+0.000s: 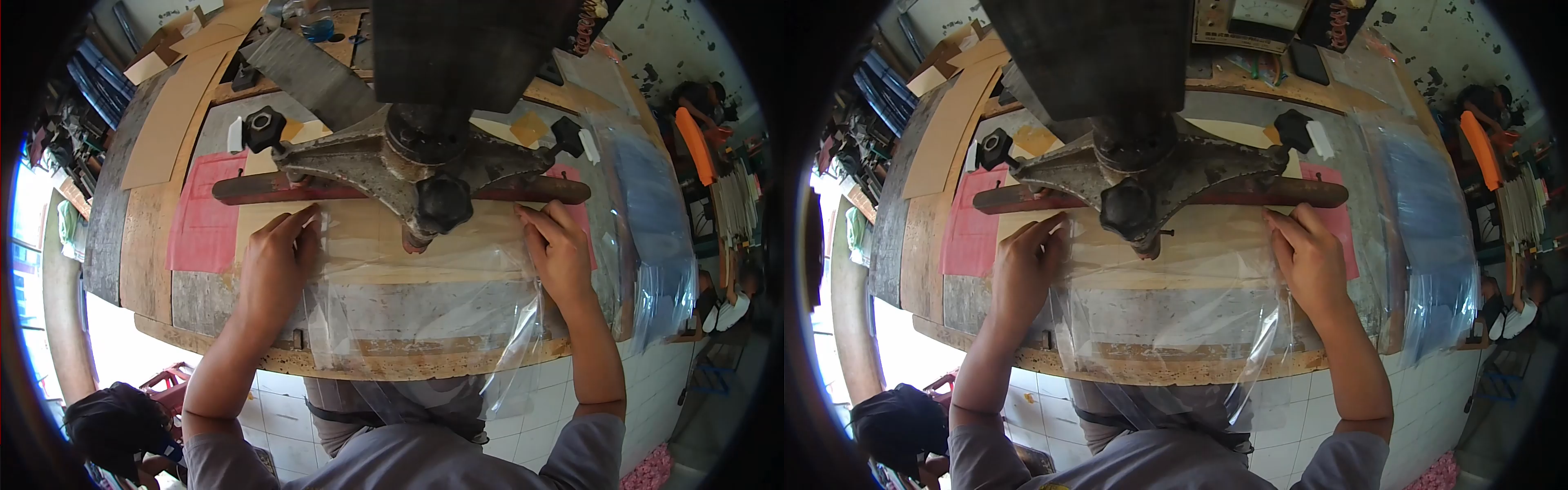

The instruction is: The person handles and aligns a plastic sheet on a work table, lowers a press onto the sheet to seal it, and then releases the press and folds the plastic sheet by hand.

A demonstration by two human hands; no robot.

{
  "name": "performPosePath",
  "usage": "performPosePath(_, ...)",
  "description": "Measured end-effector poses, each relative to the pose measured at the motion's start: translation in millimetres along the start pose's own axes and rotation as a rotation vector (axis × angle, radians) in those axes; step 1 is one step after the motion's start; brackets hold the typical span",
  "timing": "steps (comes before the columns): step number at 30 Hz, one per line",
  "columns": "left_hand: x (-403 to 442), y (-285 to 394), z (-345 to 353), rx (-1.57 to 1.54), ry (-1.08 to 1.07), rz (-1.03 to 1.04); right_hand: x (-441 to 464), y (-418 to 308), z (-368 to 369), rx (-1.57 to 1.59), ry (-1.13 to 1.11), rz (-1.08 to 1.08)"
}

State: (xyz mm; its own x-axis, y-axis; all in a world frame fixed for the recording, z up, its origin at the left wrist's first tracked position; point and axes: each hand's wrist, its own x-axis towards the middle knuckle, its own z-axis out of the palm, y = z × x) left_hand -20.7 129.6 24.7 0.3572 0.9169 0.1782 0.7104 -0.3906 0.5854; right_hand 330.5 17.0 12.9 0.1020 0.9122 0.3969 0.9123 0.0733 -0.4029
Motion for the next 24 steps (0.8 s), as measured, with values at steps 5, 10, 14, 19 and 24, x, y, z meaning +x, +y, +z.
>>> performPosePath(5, -2, -8, 5, -0.032, 0.083, 0.02, 0, 2, 3, -0.019, 0.024, -0.045)
performPosePath(10, -4, -10, 3, -0.068, 0.07, 0.02, 1, -4, 1, -0.033, 0.006, -0.041)
performPosePath(14, -2, -12, 4, -0.084, 0.062, 0.016, 2, -4, 0, -0.097, 0.013, -0.081)
performPosePath(19, 0, -12, 4, -0.08, 0.056, 0.014, -1, -6, 3, -0.011, 0.002, 0.022)
performPosePath(24, 0, -12, 4, -0.079, 0.066, 0.018, -1, -3, 4, -0.008, 0.008, 0.006)
